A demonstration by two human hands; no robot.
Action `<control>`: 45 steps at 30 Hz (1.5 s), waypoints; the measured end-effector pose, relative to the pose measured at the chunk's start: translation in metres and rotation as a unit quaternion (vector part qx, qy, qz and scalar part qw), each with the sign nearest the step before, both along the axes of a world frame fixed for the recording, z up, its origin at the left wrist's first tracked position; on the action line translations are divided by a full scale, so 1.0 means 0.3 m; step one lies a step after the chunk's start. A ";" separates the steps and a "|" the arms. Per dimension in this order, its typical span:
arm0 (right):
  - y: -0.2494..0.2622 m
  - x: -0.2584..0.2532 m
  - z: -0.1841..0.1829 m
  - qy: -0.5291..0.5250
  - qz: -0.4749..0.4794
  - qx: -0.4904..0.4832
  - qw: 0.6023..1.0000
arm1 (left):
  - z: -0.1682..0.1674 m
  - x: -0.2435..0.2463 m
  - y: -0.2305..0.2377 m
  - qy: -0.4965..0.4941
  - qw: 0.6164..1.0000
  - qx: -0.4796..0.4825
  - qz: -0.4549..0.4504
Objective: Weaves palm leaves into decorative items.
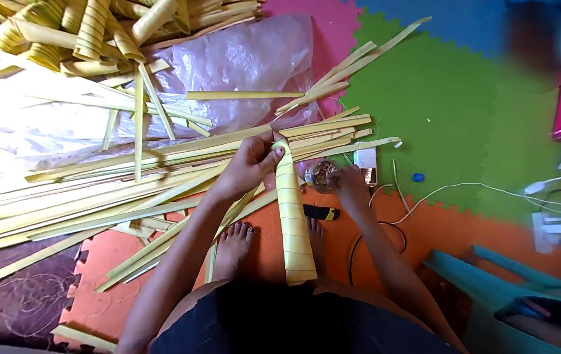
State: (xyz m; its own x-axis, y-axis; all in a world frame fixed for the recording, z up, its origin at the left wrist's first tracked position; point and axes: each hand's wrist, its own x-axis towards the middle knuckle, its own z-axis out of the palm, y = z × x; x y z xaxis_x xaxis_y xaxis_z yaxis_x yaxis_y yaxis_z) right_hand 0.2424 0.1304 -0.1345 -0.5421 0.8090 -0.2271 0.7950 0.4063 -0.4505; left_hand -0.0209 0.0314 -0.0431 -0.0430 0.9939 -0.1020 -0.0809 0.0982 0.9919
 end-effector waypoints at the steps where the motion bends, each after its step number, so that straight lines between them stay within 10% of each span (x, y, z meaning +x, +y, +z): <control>1: -0.009 -0.011 -0.003 -0.008 -0.003 -0.001 1.000 | 0.001 0.002 0.001 -0.002 1.000 0.008 0.007; 34: -0.062 0.013 0.249 0.281 -0.070 0.042 0.956 | 0.035 0.141 -0.014 0.022 0.987 0.153 -0.047; 45: -0.141 -0.069 0.479 0.551 0.030 -0.017 0.834 | 0.075 0.175 -0.033 -0.064 0.970 0.223 -0.067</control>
